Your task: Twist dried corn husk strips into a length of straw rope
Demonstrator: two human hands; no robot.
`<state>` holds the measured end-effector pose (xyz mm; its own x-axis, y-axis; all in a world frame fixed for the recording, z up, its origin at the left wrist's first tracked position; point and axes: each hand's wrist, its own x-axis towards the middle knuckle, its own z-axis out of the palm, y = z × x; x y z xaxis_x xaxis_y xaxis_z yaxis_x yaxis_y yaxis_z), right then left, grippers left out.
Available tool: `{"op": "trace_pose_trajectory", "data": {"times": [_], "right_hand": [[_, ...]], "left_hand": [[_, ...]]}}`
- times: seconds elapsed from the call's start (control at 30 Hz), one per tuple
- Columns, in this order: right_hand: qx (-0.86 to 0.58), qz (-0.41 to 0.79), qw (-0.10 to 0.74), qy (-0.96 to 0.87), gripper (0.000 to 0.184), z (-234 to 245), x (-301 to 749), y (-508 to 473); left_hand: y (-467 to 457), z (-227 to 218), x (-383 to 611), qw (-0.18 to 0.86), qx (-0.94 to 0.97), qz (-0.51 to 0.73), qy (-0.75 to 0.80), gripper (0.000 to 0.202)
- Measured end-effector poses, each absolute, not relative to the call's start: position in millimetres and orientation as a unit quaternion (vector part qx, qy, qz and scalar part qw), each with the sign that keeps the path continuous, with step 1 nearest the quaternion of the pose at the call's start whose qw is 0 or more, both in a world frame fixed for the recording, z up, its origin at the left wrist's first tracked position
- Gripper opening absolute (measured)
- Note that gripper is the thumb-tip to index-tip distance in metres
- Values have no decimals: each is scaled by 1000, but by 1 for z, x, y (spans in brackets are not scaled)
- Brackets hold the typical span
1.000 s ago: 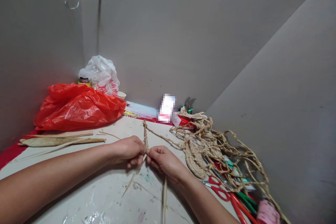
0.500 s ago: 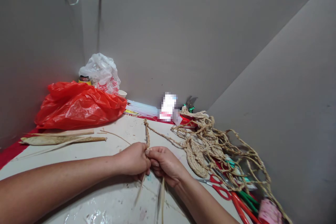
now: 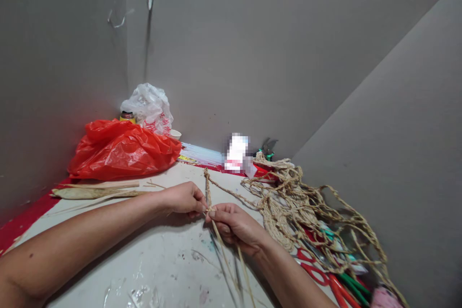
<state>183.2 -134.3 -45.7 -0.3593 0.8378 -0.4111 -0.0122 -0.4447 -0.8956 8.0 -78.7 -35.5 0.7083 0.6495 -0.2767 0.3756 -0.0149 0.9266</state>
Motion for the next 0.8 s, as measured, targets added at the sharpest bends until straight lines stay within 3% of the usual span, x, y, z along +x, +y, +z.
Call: {"op": "trace_pose_trajectory", "data": {"times": [0.17,0.37,0.53,0.67,0.8], "right_hand": [[-469,735,281,-401,21,-43,186,-132],[-464,742,268,-402,20,-47,186,-130],[-463,744,254,-409,21,-49,185,-129],[-458,748,254,-408,21,-47,185,-130],[-450,754,252,-406,23,-47,188,-130]], "left_hand": [[-68,-17,-5,566,739,49,364,14],[-59,37,-38,380,805,115,440,12],[-62,75,-69,302,817,111,478,13],[-66,62,-80,235,826,62,509,11],[-67,21,-73,101,801,-1,590,20]]}}
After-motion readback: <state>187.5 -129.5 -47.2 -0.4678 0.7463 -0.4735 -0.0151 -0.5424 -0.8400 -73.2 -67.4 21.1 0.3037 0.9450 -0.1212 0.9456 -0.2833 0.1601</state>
